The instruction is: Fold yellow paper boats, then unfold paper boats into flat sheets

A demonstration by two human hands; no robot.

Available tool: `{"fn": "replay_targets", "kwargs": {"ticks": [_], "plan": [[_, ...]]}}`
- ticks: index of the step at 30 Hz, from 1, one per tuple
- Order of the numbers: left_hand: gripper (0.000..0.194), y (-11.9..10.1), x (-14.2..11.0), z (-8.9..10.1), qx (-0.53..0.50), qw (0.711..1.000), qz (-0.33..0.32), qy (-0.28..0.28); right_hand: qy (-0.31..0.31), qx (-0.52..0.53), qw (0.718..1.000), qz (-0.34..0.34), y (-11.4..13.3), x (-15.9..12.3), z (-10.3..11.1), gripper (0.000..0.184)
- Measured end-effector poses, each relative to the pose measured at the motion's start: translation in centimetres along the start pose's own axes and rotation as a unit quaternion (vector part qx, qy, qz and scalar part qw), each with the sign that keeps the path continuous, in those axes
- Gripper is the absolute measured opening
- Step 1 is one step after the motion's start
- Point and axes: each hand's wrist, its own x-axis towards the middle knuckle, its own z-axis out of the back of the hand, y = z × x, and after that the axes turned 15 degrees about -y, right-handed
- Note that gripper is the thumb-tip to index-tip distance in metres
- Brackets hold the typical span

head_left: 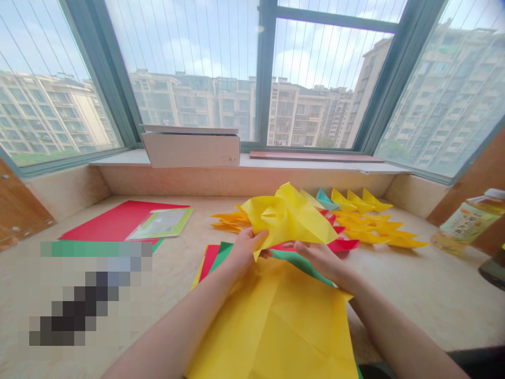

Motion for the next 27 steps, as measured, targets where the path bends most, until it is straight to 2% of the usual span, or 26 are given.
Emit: {"fn": "replay_targets", "kwargs": {"ticks": [3,5,11,18,21,24,27], "plan": [[0.034,0.1,-0.3,-0.4,0.014,1.0,-0.027,0.006,-0.14,-0.054,0.989,0.02,-0.9,0.4,-0.3,0.046],[0.035,0.2,-0.2,-0.4,0.01,0.999,-0.05,0.015,-0.174,-0.051,0.982,0.043,-1.2,0.9,-0.7,0.049],[0.037,0.9,0.9,0.2,0.048,0.995,-0.083,0.013,-0.186,-0.008,0.979,0.089,-1.2,1.6,-1.2,0.048],[0.046,1.1,1.3,0.2,0.028,0.996,-0.078,0.012,-0.163,0.01,0.98,0.11,-1.7,1.9,-1.1,0.047],[0.047,0.8,1.1,0.2,0.017,0.998,-0.055,0.031,-0.208,-0.012,0.972,0.108,-1.5,1.9,-0.9,0.047],[0.052,-0.1,0.4,0.0,-0.012,0.999,-0.037,0.002,-0.254,-0.032,0.963,0.088,-2.0,2.1,-0.4,0.046],[0.067,-0.7,-0.4,-0.1,-0.022,0.997,-0.072,-0.006,-0.263,-0.022,0.962,0.066,-2.9,2.3,-0.1,0.041]]}}
